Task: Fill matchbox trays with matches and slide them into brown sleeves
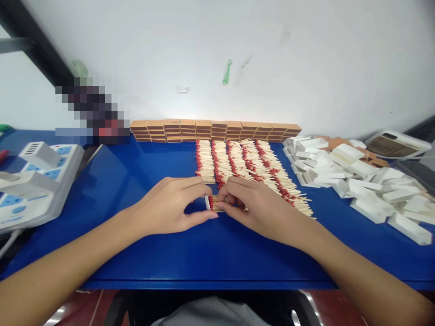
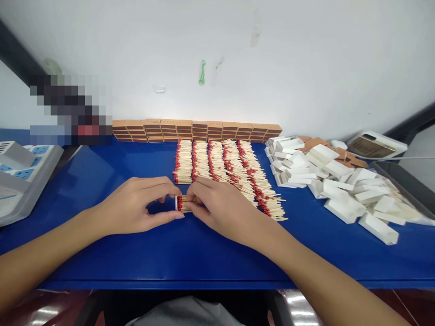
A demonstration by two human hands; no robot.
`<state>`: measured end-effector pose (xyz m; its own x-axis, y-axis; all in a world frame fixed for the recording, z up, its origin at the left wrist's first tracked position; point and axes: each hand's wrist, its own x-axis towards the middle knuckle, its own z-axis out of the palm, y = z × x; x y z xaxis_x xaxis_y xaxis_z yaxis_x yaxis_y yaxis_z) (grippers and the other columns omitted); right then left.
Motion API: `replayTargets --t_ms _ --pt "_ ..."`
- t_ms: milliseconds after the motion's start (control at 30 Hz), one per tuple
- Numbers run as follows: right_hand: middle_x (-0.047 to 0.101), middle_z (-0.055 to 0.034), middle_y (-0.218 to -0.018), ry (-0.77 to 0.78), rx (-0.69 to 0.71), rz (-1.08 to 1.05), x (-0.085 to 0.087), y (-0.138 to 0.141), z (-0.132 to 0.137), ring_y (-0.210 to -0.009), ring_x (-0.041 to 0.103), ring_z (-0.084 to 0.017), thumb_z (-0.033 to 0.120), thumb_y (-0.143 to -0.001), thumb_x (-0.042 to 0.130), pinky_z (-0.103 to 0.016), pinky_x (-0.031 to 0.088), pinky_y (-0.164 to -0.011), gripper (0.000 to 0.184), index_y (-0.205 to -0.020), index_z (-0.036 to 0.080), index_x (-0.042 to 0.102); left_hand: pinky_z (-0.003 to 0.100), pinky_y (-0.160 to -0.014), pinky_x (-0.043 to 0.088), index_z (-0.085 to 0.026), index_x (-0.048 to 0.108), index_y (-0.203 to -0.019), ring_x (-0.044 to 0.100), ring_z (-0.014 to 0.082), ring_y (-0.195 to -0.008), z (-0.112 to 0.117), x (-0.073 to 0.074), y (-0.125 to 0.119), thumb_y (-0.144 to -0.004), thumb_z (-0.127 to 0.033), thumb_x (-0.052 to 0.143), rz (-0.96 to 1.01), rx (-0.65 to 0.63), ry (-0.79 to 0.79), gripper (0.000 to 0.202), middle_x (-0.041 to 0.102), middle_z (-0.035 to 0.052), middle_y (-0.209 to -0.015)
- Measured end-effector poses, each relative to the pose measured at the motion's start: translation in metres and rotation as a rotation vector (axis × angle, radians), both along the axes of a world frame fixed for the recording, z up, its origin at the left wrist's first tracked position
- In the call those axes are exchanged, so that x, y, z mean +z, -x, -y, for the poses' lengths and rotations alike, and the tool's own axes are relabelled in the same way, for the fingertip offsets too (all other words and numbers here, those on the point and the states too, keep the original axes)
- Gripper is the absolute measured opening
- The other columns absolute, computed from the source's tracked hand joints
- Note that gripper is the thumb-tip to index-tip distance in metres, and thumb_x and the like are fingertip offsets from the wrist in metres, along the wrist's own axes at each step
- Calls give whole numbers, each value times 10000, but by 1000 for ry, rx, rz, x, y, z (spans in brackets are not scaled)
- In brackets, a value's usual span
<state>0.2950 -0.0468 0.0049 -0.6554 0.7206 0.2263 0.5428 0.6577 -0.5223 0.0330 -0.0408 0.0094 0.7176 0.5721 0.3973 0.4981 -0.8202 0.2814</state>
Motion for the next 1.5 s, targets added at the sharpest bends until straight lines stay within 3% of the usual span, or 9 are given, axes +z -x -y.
replayTargets --t_ms 167,400,600,700,933,1067,1167,1300,1500 --pt "675 -9 -941 5 3 1 0 1 -1 -800 631 -158 238 -1096 656 -304 461 -711 96 -1006 223 625 266 -651 503 -185 721 -1088 702 139 -780 1 1 0 -1043 -440 743 9 -3 2 259 764 11 -962" --pt "683 -25 -925 -152 -99 -18 21 -21 -10 -761 616 -163 245 -1102 611 -294 450 -671 94 -1012 228 630 262 -662 515 -196 736 -1149 708 141 -779 -8 3 9 -1048 -447 728 -7 48 -1 271 773 20 -997" --pt "722 -39 -925 -88 -87 278 6 -19 -13 -754 652 -179 169 -1053 625 -304 430 -667 123 -942 218 643 246 -635 500 -212 758 -1185 693 139 -765 -15 6 15 -1027 -455 746 -1 92 2 290 756 9 -956" --pt "749 -63 -981 -116 -84 312 3 -13 -10 -810 683 -198 180 -1059 625 -317 448 -703 106 -973 207 681 243 -628 499 -204 764 -1170 688 135 -762 -14 7 15 -1025 -451 748 4 81 1 287 763 18 -968" --pt "689 11 -802 -76 -124 -38 20 -17 -7 -673 607 -145 300 -1064 704 -285 446 -621 78 -1023 239 728 237 -624 535 -186 808 -1103 625 96 -644 -12 12 14 -959 -421 834 194 102 100 277 765 9 -890" --pt "729 -11 -867 -96 -103 -137 21 -10 -3 -689 621 -138 244 -1072 664 -286 481 -635 71 -1028 231 718 237 -638 580 -192 841 -1147 681 107 -655 -12 15 12 -947 -400 846 297 132 230 288 802 19 -879" --pt "740 -12 -875 -125 -140 -198 22 -8 -1 -652 613 -132 289 -1087 650 -288 487 -610 81 -1059 231 700 256 -655 610 -208 857 -1132 722 137 -688 -14 17 13 -917 -448 868 346 181 304 322 828 28 -885" --pt "708 9 -793 -204 -215 -190 26 -16 -6 -608 590 -128 344 -1091 651 -290 475 -595 130 -1027 239 692 235 -621 598 -219 866 -1116 701 120 -643 -17 18 16 -906 -455 871 366 238 280 316 840 16 -880" --pt "719 -3 -778 -275 -309 -97 27 -33 -22 -611 582 -142 326 -1081 624 -307 463 -611 179 -940 240 694 227 -619 604 -215 865 -1127 696 114 -621 -17 18 15 -913 -459 859 340 201 277 325 839 18 -865"
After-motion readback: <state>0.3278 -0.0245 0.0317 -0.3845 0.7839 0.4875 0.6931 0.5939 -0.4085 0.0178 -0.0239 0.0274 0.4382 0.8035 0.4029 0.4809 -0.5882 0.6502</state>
